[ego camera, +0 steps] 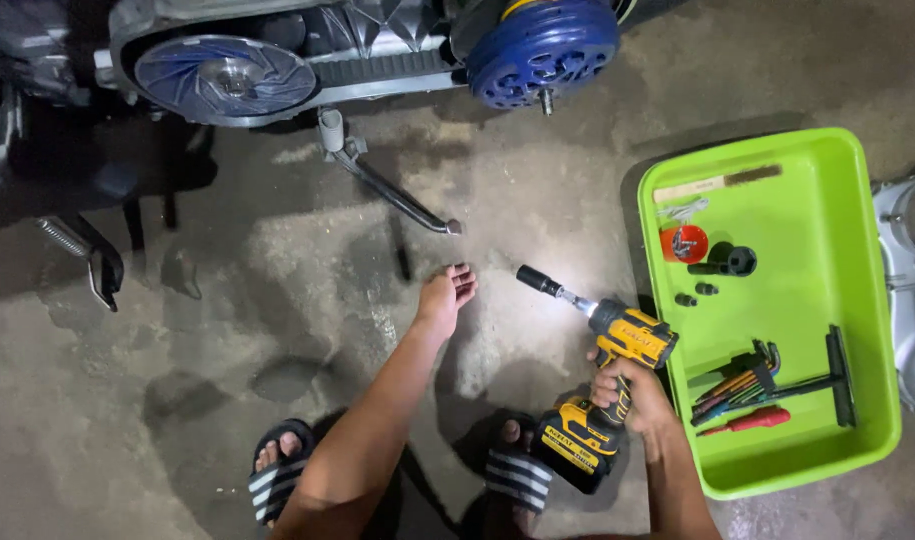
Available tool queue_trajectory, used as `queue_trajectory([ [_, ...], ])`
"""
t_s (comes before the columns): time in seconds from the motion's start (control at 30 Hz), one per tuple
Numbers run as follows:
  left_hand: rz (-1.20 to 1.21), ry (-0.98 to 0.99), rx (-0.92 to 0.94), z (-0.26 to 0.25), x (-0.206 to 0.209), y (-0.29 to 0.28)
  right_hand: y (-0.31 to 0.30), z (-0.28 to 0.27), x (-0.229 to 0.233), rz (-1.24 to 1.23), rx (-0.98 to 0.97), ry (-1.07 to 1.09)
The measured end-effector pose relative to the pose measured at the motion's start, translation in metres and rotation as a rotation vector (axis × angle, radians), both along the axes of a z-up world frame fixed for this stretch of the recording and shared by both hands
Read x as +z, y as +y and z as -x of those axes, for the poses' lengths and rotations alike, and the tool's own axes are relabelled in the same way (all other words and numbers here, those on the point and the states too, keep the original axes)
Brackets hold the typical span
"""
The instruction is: The person cleans the motorcycle engine casing with a brush, then uses a cordless impact driver to remove bolts from the engine cover. They remove the cover, place it in a green tray, and proceed to remove a bolt from the frame and a nut from the variator pulley, placing the parts in the tray.
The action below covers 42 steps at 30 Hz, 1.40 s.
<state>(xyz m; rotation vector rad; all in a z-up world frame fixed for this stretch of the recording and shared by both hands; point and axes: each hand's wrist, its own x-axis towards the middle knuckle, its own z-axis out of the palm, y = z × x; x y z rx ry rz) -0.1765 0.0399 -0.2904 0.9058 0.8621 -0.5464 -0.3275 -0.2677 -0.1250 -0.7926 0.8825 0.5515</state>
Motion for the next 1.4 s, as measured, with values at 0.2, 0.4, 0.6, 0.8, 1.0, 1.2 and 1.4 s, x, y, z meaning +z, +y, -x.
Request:
queue_trajectory([
  [0.2,0.020,-0.035,-0.115,0.004,0.003,-0.007,0.004,-0.005,0.019,0.175,0.092,-0.020],
  [0.4,-0.002,-0.054,-0.234,0.013,0.004,-0.014,0.013,-0.011,0.056,0.156,0.186,-0.167],
  [0.6,-0.083,-0.136,-0.264,0.028,-0.014,-0.017,0.023,-0.015,0.059,0.403,0.254,-0.101],
  [0.8,0.021,-0.019,-0.304,0.046,-0.012,-0.018,0.030,-0.009,0.061,0.472,0.278,-0.195],
  [1.0,0.265,0.074,-0.319,0.056,0.040,-0.036,0.041,0.016,0.044,1.002,0.651,-0.468],
  [1.2,0.473,0.024,-0.159,0.036,0.138,-0.039,0.053,0.048,0.027,0.610,0.415,-0.180],
  [1.4,0.415,-0.230,-0.129,0.044,0.250,-0.034,0.053,0.055,-0.013,1.153,0.787,-0.884],
])
